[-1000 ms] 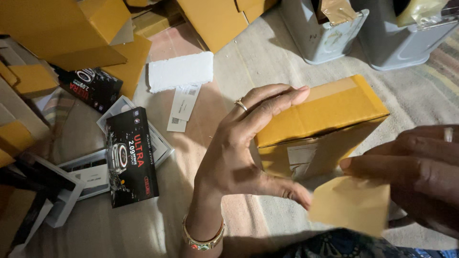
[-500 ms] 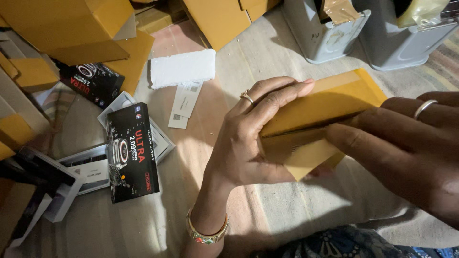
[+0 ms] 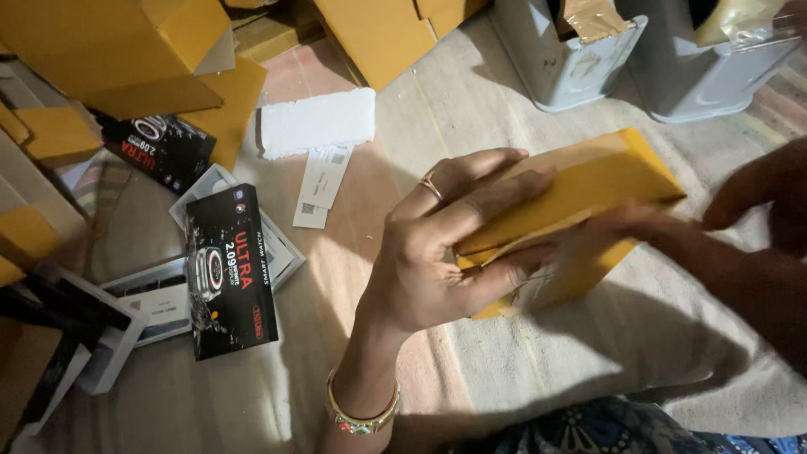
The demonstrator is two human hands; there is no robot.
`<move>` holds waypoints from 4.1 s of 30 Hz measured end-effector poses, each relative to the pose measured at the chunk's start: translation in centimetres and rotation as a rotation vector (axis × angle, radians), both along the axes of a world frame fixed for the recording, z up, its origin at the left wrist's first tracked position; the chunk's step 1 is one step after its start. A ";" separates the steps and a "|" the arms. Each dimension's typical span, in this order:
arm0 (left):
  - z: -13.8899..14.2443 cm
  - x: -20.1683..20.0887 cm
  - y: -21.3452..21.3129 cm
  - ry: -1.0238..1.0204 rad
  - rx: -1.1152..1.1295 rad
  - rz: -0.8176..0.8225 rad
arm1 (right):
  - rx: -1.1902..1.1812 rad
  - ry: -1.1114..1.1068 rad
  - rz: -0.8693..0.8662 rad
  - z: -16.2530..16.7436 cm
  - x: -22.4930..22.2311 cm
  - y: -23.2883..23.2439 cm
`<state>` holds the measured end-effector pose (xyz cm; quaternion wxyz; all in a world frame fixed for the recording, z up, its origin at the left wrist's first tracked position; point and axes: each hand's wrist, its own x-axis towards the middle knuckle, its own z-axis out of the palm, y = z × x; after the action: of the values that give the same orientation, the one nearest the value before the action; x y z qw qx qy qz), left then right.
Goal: The person seals a small brown shipping box with multiple strips of packing tape. Then the person opens a smartwatch retail box, removes the watch and accessories, and places them back into the box.
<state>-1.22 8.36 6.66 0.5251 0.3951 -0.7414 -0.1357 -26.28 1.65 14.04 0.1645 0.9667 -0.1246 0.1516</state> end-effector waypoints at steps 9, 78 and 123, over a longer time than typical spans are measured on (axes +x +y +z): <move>-0.6 -0.6 0.1 0.096 -0.024 -0.022 | 0.834 -0.456 0.146 -1.9 1.5 -2.6; -13.1 4.5 -10.4 0.512 0.284 0.417 | 0.277 -0.670 -0.198 -11.7 11.6 -11.3; -14.7 6.1 -9.5 0.501 0.359 0.632 | 1.207 -0.974 -0.048 -16.7 3.1 -3.1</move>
<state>4.83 -1.13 -8.00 0.6274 0.6424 -0.3988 -0.1865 -23.20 -1.47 -2.68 -0.4609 0.7102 -0.2646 0.4617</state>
